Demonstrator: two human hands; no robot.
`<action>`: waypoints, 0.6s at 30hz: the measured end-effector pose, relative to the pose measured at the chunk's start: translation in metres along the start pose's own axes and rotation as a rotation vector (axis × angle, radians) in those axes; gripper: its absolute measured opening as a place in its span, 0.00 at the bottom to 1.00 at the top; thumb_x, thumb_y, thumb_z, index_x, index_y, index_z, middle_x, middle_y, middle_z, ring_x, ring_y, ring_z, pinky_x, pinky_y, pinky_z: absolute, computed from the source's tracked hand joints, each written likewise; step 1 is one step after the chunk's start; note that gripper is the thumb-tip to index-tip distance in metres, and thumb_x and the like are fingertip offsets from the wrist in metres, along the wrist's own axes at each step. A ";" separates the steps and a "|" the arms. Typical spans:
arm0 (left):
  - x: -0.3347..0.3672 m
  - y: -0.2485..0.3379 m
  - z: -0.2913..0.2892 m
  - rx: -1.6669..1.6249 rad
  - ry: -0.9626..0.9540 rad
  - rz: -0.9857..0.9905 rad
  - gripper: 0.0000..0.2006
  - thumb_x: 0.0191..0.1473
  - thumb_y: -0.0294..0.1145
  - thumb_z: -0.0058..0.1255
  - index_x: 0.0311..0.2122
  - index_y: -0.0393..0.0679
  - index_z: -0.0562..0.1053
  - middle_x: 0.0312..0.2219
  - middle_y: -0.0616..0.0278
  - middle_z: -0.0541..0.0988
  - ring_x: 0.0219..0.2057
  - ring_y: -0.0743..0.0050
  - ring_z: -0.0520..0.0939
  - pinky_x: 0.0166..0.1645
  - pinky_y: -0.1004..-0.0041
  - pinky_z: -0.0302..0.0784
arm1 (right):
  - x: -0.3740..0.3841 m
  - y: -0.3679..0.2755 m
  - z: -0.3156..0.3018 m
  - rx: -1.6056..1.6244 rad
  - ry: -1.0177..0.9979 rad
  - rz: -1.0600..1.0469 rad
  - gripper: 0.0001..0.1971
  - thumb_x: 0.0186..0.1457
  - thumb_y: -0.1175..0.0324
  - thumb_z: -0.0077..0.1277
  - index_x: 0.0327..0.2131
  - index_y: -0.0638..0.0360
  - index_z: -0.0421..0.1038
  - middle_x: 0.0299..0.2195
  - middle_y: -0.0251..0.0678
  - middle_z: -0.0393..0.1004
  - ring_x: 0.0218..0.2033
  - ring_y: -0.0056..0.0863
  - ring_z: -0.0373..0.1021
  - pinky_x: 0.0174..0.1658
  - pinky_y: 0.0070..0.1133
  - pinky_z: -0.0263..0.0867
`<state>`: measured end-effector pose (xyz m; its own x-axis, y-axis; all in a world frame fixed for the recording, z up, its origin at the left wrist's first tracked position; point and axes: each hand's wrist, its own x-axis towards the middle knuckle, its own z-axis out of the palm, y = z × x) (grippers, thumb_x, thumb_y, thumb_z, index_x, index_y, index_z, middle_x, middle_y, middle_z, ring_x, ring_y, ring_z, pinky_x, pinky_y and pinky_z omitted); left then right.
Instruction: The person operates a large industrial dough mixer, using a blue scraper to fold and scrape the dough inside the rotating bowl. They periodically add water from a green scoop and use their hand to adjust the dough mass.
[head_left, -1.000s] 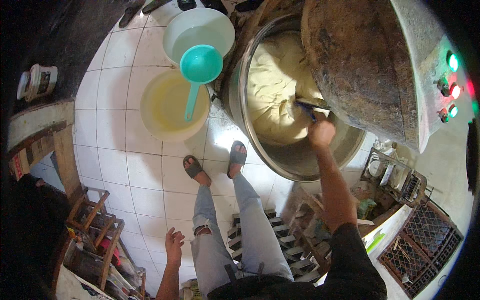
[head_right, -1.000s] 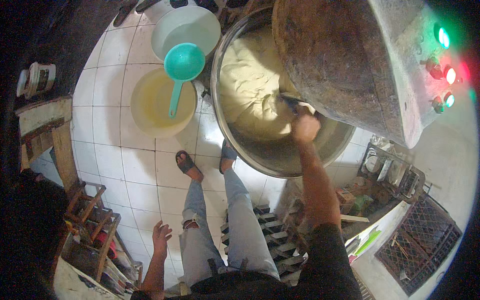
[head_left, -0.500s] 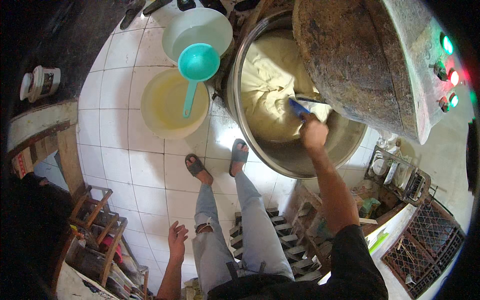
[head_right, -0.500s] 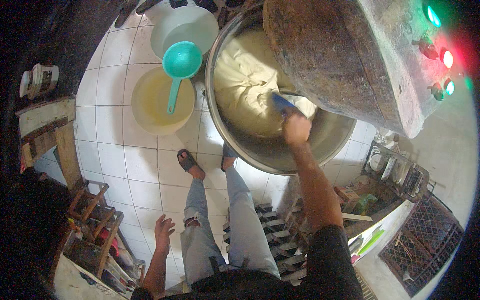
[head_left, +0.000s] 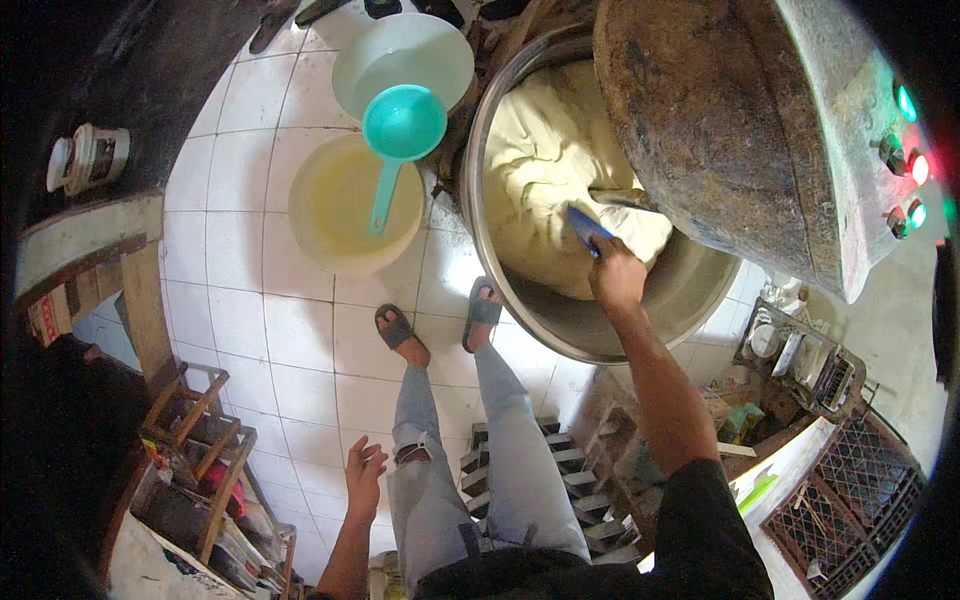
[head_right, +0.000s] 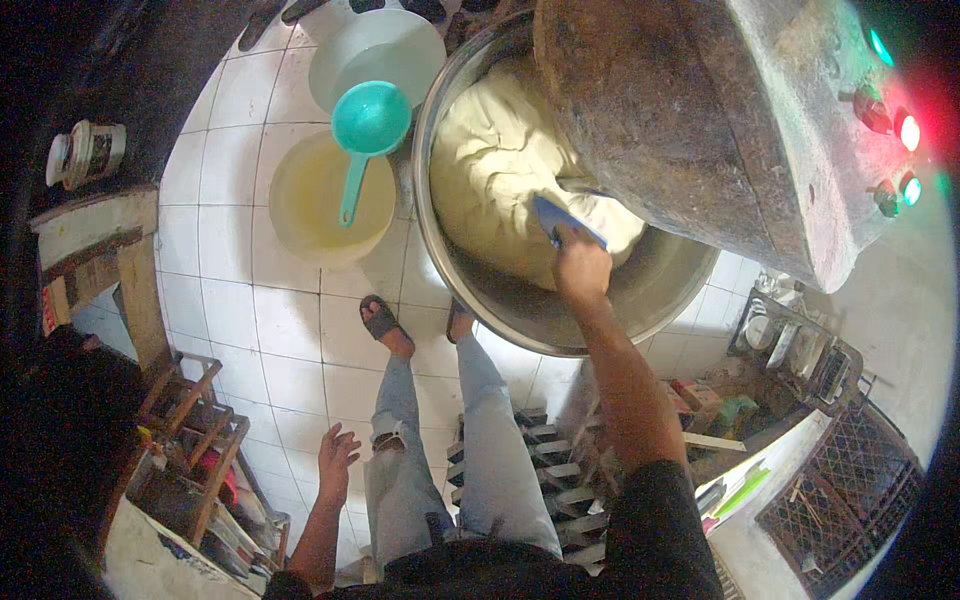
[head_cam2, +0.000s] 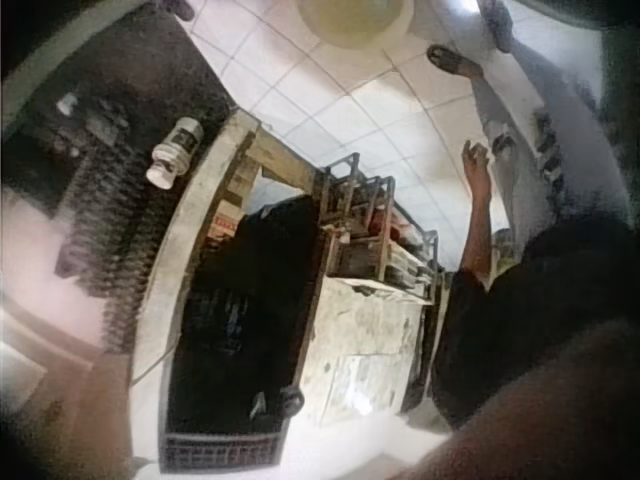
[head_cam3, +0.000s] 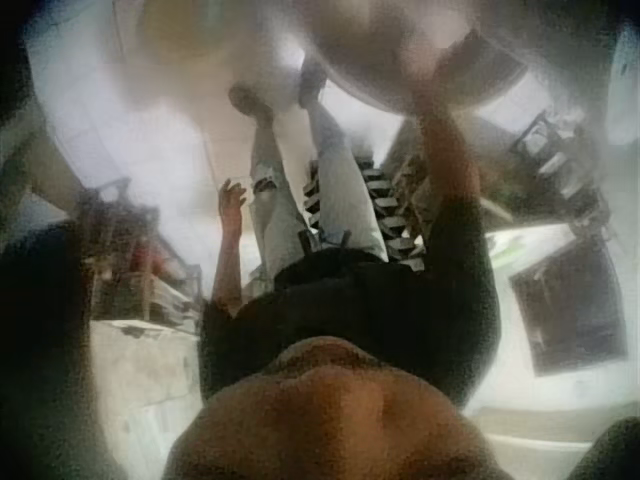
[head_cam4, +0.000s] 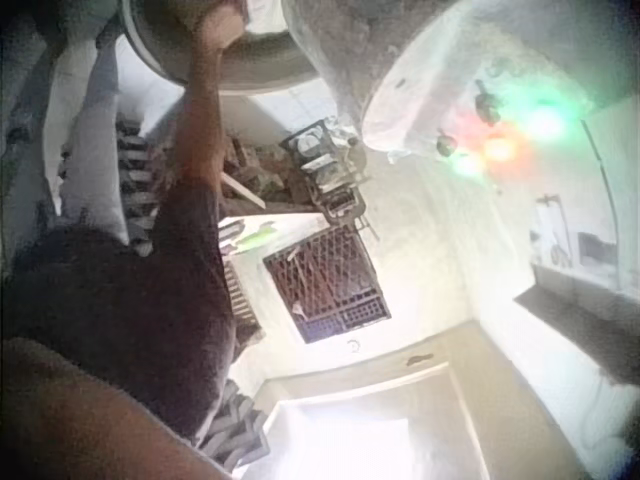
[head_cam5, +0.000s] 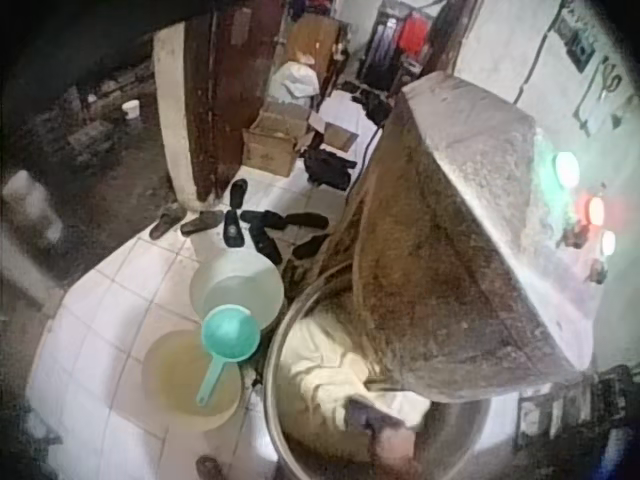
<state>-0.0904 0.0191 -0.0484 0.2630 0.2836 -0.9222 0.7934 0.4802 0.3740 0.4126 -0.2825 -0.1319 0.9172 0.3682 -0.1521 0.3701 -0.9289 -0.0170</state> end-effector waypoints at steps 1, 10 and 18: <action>-0.009 0.003 -0.007 0.006 0.029 -0.009 0.30 0.65 0.41 0.50 0.67 0.41 0.58 0.55 0.48 0.73 0.53 0.57 0.78 0.57 0.58 0.74 | -0.012 -0.012 -0.011 0.118 -0.034 -0.044 0.13 0.49 0.70 0.57 0.40 0.53 0.81 0.38 0.45 0.82 0.35 0.47 0.79 0.40 0.41 0.75; 0.002 0.002 -0.006 -0.062 0.035 -0.070 0.32 0.64 0.44 0.52 0.67 0.42 0.59 0.56 0.47 0.72 0.54 0.57 0.77 0.57 0.58 0.74 | 0.028 0.004 -0.042 -0.021 0.105 0.022 0.18 0.50 0.77 0.53 0.44 0.51 0.81 0.37 0.44 0.81 0.37 0.48 0.78 0.40 0.38 0.74; -0.014 0.002 -0.016 -0.032 0.061 -0.076 0.33 0.64 0.47 0.53 0.67 0.41 0.59 0.55 0.49 0.72 0.53 0.58 0.77 0.57 0.58 0.73 | -0.037 -0.039 -0.117 0.401 0.065 -0.081 0.16 0.51 0.77 0.58 0.45 0.56 0.81 0.40 0.46 0.82 0.42 0.44 0.80 0.44 0.32 0.76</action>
<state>-0.1017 0.0297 -0.0330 0.1681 0.2953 -0.9405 0.7914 0.5284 0.3074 0.3816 -0.2557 -0.0104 0.8996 0.4307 -0.0714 0.3666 -0.8340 -0.4123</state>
